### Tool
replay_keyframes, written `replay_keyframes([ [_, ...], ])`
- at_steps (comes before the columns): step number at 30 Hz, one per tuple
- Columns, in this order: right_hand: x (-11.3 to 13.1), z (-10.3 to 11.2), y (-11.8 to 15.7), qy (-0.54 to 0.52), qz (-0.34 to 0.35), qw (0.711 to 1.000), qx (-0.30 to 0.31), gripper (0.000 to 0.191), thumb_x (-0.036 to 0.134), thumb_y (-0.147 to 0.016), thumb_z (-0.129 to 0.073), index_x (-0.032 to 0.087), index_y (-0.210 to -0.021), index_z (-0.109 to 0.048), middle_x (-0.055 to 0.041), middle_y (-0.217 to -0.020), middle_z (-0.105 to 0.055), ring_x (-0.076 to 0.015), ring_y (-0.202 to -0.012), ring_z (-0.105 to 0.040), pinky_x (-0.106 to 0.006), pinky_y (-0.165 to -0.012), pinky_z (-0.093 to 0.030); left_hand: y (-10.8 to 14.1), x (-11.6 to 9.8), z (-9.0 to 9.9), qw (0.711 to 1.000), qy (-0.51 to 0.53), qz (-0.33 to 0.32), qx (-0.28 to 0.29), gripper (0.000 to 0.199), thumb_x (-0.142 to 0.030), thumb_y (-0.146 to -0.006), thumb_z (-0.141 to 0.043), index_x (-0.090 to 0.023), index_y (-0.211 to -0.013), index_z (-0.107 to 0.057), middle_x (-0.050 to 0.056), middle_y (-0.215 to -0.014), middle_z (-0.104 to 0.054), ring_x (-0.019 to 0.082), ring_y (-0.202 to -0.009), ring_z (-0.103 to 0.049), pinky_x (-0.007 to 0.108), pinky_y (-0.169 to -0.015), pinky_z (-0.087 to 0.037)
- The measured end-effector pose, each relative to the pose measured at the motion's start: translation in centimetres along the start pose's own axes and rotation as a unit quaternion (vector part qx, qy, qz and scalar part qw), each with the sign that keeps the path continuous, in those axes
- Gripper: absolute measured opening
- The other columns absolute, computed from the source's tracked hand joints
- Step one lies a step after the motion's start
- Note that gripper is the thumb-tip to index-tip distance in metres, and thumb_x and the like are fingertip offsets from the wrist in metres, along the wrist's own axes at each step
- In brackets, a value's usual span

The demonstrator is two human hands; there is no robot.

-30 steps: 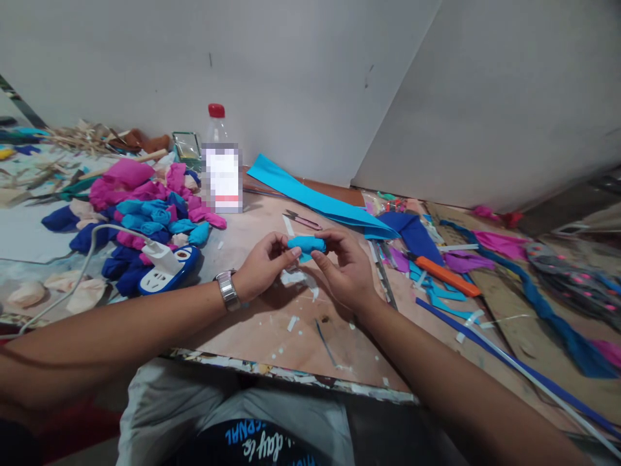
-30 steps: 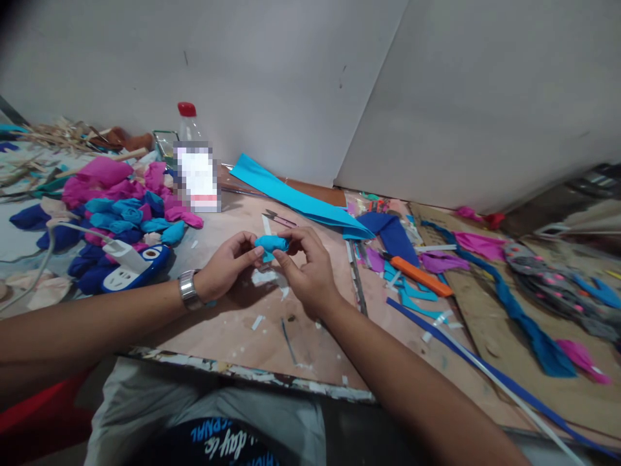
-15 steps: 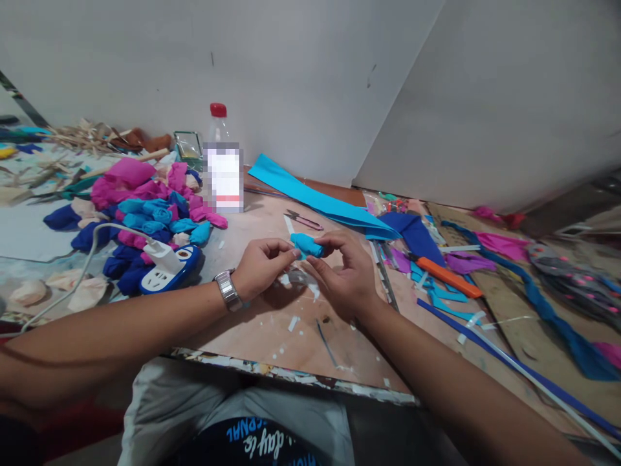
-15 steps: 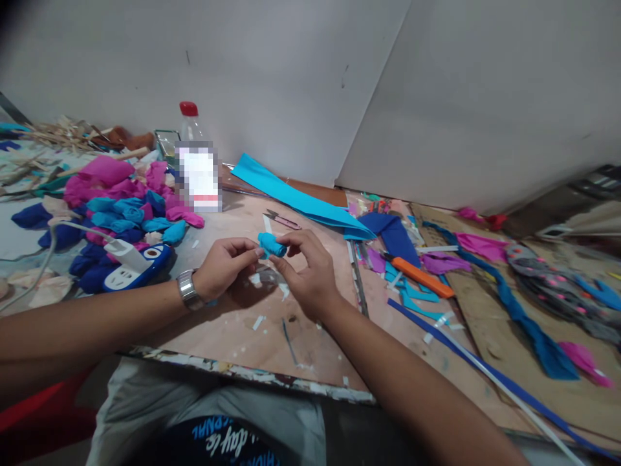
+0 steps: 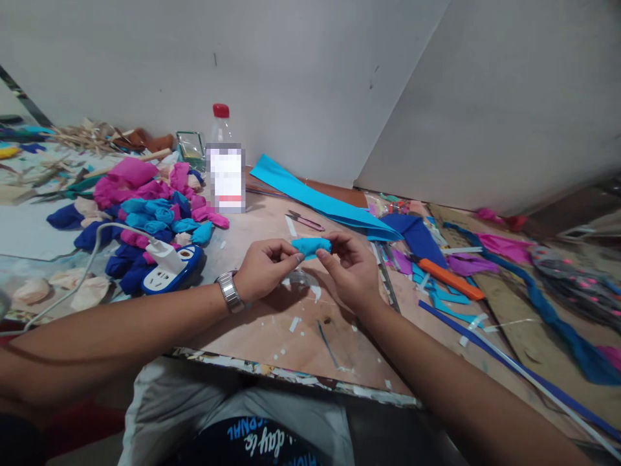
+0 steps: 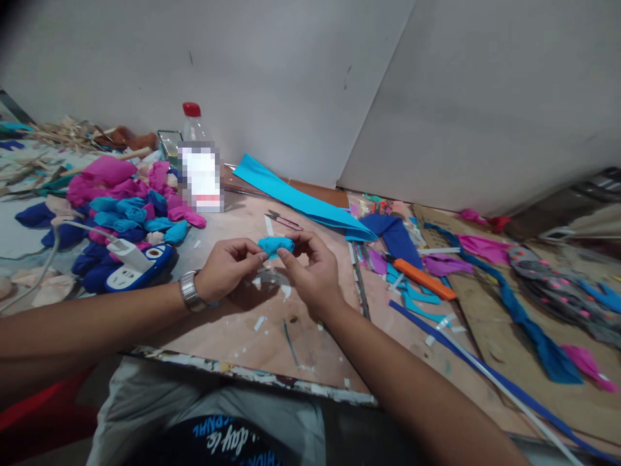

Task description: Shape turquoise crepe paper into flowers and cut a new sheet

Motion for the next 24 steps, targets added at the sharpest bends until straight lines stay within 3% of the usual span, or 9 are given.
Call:
replay_keyframes([
  [4, -0.6, 0.0, -0.2, -0.035, -0.027, 0.999, -0.017, 0.031, 0.043, -0.081, -0.079, 0.023, -0.101, -0.066, -0.0033, -0.094, -0.067, -0.0176, -0.084, -0.063, -0.033, -0.077, -0.054, 0.1, -0.3, -0.1, 1.000, -0.004, 0.002, 0.003, 0.029, -0.042, -0.079, -0.077, -0.015, -0.073, -0.068, -0.003, -0.054, -0.053, 0.008, -0.049, -0.046, 0.022, -0.049, -0.036],
  [9, -0.3, 0.2, -0.3, -0.016, -0.012, 0.999, -0.025, 0.027, 0.041, -0.084, -0.076, 0.023, -0.102, -0.067, -0.0035, -0.093, -0.068, -0.0176, -0.081, -0.062, -0.032, -0.072, -0.054, 0.1, -0.2, 0.0, 1.000, -0.010, 0.005, -0.007, 0.029, -0.043, -0.079, -0.077, -0.015, -0.076, -0.069, -0.004, -0.055, -0.053, 0.008, -0.048, -0.045, 0.022, -0.048, -0.035],
  [16, 2.3, -0.2, 0.1, 0.147, 0.107, 0.982, 0.042, 0.019, 0.030, -0.088, -0.074, 0.024, -0.105, -0.068, -0.0037, -0.096, -0.069, -0.0187, -0.080, -0.061, -0.036, -0.076, -0.052, -0.4, -0.2, 0.8, 0.999, -0.004, 0.006, -0.044, 0.030, -0.044, -0.079, -0.076, -0.016, -0.079, -0.067, -0.002, -0.058, -0.059, 0.008, -0.046, -0.049, 0.020, -0.044, -0.036],
  [24, 3.4, -0.7, 0.5, 0.175, 0.185, 0.964, 0.078, 0.021, 0.029, -0.089, -0.073, 0.028, -0.110, -0.067, -0.0040, -0.098, -0.069, -0.0213, -0.085, -0.062, -0.040, -0.078, -0.053, -0.4, 0.2, 0.7, 0.998, -0.012, 0.025, -0.048, 0.024, -0.037, -0.075, -0.078, -0.015, -0.079, -0.071, -0.003, -0.055, -0.057, 0.008, -0.045, -0.047, 0.020, -0.042, -0.035],
])
Point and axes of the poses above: each hand's wrist, its own y-axis away from the middle knuckle, its own z-axis out of the back of the hand, x = y × z, the point moved 6 cm from there along -y, towards the middle knuckle
